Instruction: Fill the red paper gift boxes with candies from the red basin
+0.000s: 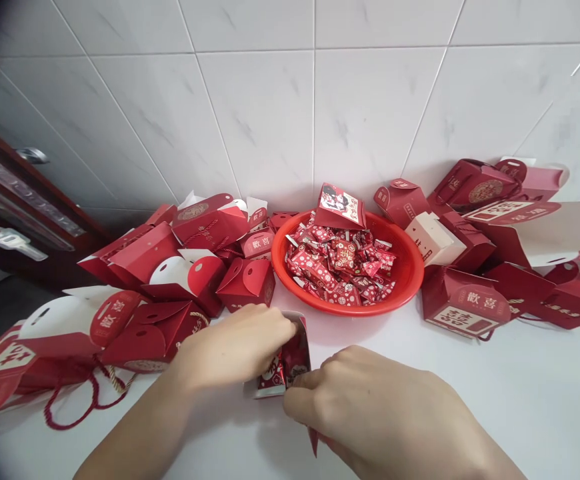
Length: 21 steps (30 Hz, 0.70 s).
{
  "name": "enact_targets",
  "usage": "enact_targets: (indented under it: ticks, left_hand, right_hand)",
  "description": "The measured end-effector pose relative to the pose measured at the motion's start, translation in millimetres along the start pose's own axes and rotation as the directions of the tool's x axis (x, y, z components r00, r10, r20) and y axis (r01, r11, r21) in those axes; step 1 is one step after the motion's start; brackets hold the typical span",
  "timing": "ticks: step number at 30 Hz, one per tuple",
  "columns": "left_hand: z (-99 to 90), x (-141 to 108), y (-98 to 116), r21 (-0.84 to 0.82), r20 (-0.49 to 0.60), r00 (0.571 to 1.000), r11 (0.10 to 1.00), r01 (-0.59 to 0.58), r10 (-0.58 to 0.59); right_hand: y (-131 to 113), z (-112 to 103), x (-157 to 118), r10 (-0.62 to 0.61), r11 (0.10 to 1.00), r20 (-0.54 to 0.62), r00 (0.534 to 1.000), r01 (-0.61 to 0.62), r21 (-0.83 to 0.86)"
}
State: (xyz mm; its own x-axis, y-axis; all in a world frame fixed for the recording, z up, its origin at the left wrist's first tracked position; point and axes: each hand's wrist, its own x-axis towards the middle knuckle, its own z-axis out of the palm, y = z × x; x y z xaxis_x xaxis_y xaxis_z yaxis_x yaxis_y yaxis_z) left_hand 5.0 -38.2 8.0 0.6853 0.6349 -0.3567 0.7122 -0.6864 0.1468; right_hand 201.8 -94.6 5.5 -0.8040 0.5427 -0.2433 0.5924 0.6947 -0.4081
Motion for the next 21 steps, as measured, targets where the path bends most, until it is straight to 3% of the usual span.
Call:
enact_targets:
  ticks: [5, 7, 10, 12, 16, 21]
  left_hand:
    - [-10.0, -15.8, -17.0, -0.079, -0.066, 0.995, 0.994, -0.079, 0.074]
    - [-15.9, -18.5, -23.0, -0.174, -0.084, 0.992, 0.978, -0.113, 0.100]
    - [-24.6, -23.1, -30.1, -0.265, -0.142, 0.982, 0.951, -0.157, 0.123]
    - [-28.8, -27.4, -33.0, -0.311, -0.214, 0.971, 0.934, -0.175, 0.111]
    - [-31.5, -32.8, -33.5, -0.445, -0.312, 0.949, 0.878, -0.178, 0.034]
    - [-27.8, -26.5, -29.3, -0.600, -0.365, 0.928, 0.780, -0.175, -0.073]
  right_hand:
    - [11.8, -15.4, 5.7, -0.081, 0.938, -0.111, 0.990, 0.114, 0.327]
    - [19.3, -19.7, 13.4, -0.021, 0.834, -0.202, 0.979, 0.129, 0.536]
    - [29.5, -20.8, 26.7, 0.160, 0.604, -0.284, 0.945, 0.133, 0.785]
    - [34.1, -19.4, 33.9, 0.234, 0.522, -0.336, 0.912, 0.174, 0.835]
    - [36.6, -16.9, 40.8, 0.311, 0.493, -0.457, 0.834, 0.270, 0.827]
    - [32.9, -17.6, 41.0, 0.349, 0.455, -0.485, 0.802, 0.307, 0.836]
